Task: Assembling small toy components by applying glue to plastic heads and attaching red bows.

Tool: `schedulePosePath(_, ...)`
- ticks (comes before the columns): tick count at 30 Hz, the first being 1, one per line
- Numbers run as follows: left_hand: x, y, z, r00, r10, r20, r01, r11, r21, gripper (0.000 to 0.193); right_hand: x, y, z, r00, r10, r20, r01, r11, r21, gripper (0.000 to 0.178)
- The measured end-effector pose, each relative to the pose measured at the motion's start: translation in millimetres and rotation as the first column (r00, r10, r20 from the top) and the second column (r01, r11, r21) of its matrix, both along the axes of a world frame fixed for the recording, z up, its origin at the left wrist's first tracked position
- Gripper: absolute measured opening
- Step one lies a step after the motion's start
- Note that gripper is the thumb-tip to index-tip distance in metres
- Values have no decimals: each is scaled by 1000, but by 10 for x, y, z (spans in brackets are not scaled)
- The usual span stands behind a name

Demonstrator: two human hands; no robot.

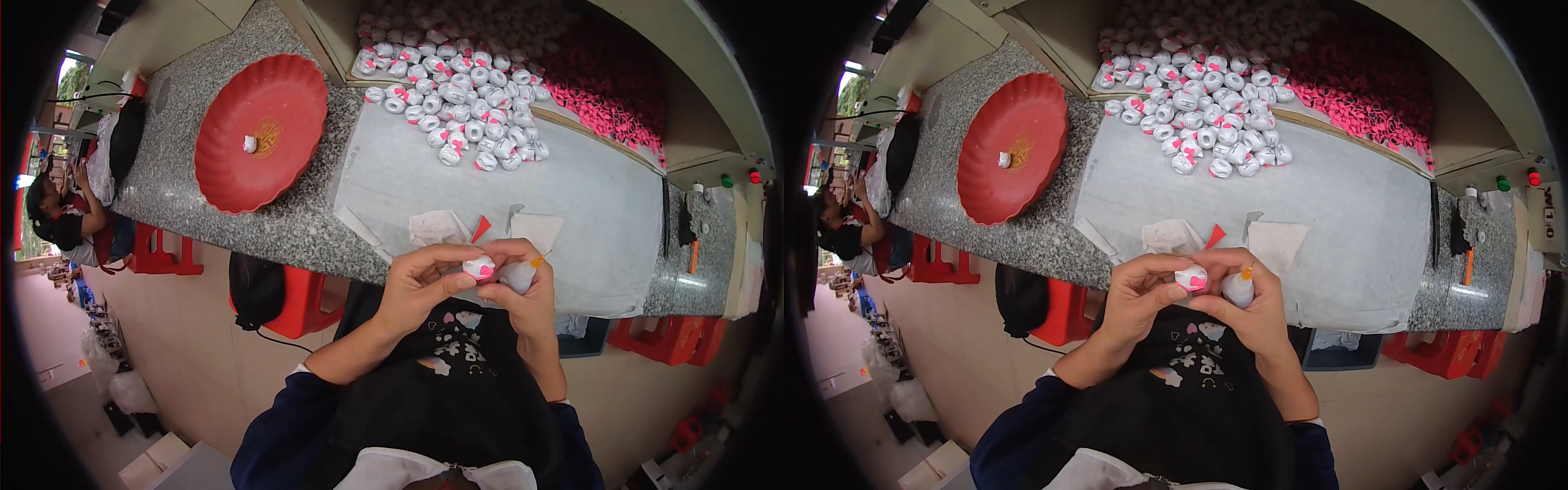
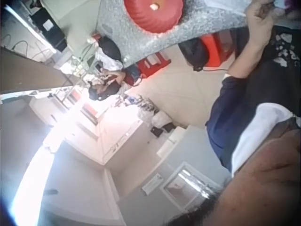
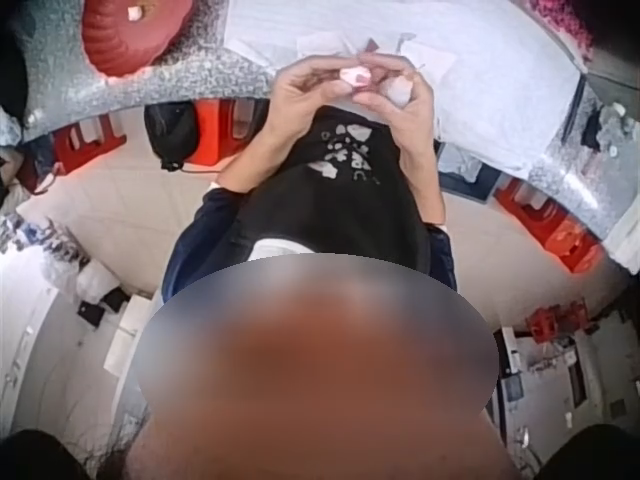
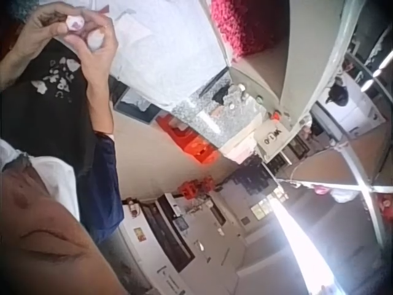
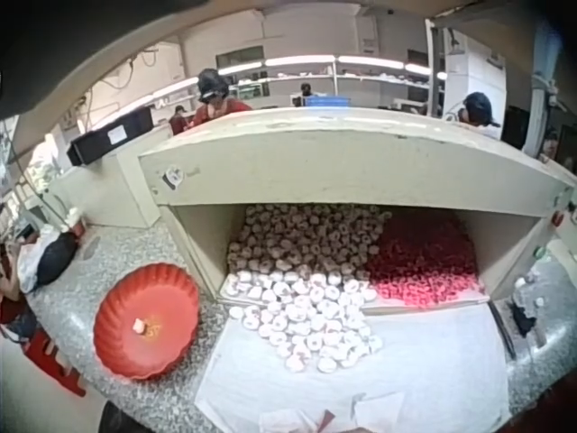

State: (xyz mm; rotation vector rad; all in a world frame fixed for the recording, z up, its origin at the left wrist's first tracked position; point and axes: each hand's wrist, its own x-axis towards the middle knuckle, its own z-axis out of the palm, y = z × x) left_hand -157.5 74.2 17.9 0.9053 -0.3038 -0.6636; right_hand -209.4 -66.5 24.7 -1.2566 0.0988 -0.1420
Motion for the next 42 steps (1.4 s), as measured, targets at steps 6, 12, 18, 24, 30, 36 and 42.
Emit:
schedulePosePath(6,14,-25,31,995,10,100,-14,999,33,26,-48,29,23,994,-72,-80,70,997,-24,29)
schedulePosePath(12,37,-8,-32,945,36,326,-57,997,54,26,-68,34,-6,991,-88,-102,85,996,-28,28)
schedulePosePath(18,31,10,41,999,-34,15,33,997,63,27,-23,20,84,987,-33,-160,40,998,42,26)
schedulePosePath(24,38,1,8,987,-22,159,5,995,103,29,-49,6,88,988,-36,-153,36,999,-6,25)
schedulePosePath(30,70,12,-49,965,-24,263,-5,994,111,29,-64,-56,49,992,14,-123,-14,1000,-1,25)
schedulePosePath(36,77,39,-67,984,-89,155,90,996,-1,27,-99,-89,0,992,93,-79,-93,996,5,25)
schedulePosePath(42,178,98,28,944,18,328,-83,979,185,25,41,8,-14,994,67,-90,-65,998,24,27)
